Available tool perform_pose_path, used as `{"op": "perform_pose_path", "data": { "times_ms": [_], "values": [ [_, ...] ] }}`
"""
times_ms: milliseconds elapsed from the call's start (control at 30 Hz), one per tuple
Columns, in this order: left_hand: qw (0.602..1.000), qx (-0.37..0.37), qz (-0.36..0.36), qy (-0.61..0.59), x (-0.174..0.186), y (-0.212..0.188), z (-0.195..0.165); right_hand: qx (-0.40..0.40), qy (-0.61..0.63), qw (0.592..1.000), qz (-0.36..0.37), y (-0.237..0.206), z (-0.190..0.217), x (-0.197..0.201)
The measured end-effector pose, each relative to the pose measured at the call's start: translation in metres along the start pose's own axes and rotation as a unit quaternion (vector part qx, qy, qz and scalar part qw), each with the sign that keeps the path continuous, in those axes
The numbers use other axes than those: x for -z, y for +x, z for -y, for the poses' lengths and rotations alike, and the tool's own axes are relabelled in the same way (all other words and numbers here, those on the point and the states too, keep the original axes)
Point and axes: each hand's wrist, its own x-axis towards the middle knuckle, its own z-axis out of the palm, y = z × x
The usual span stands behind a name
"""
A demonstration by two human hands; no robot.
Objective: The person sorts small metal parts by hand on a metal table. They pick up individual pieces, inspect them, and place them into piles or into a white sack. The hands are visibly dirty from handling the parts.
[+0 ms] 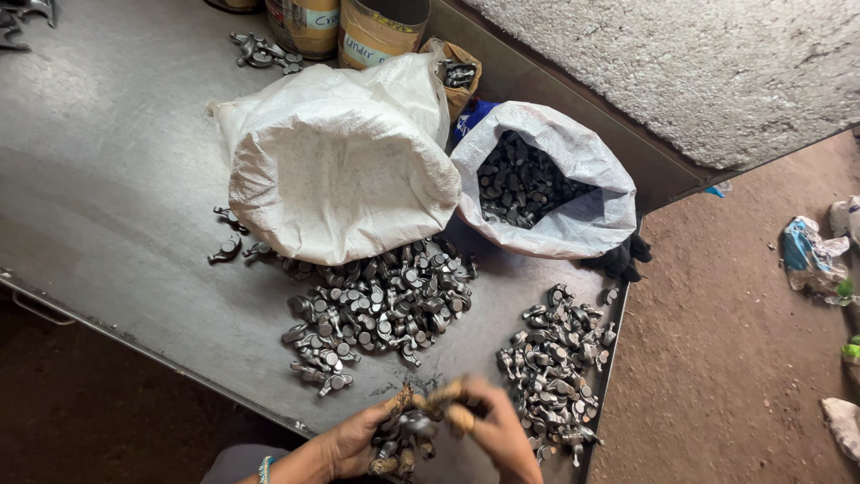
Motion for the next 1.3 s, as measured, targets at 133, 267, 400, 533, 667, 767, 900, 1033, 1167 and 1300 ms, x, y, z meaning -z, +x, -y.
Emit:
{"op": "perform_pose_path", "data": {
  "times_ms": [133, 267, 400, 533, 667, 767, 900, 1033, 1167, 1300],
  "values": [
    [0.996, 0.002, 0.078, 0.031, 0.003, -0.003, -0.004, 0.122, -0.337, 0.904, -0.232, 0.063, 0.035, 0.004],
    [0.997, -0.014, 0.070, 0.025, 0.010, 0.000, -0.002, 0.246, -0.445, 0.825, -0.248, 0.112, 0.056, -0.012],
    [0.996, -0.011, 0.084, 0.013, 0.015, 0.000, 0.000, 0.165, -0.444, 0.838, -0.270, 0.107, 0.056, -0.027],
    [0.998, -0.003, 0.067, 0.022, 0.015, 0.001, 0.002, 0.139, -0.454, 0.843, -0.253, 0.079, 0.045, -0.032],
    [0.997, -0.004, 0.067, 0.026, 0.013, 0.002, 0.002, 0.125, -0.408, 0.864, -0.267, 0.044, 0.026, -0.039],
    [0.998, 0.003, 0.051, 0.034, 0.012, 0.001, 0.002, 0.107, -0.348, 0.884, -0.295, 0.026, 0.014, -0.036],
    [0.999, 0.001, 0.013, 0.031, 0.010, 0.002, 0.002, 0.075, -0.401, 0.876, -0.255, 0.013, -0.001, -0.036],
    [0.998, -0.009, 0.053, 0.037, 0.009, 0.000, 0.001, 0.184, -0.454, 0.833, -0.255, 0.004, -0.003, -0.031],
    [0.997, -0.017, 0.075, 0.034, 0.007, -0.001, 0.000, 0.146, -0.425, 0.854, -0.262, 0.002, 0.008, -0.031],
    [0.999, -0.003, 0.002, 0.041, 0.006, 0.001, 0.001, 0.180, -0.492, 0.825, -0.213, 0.015, 0.014, -0.041]
  ]
}}
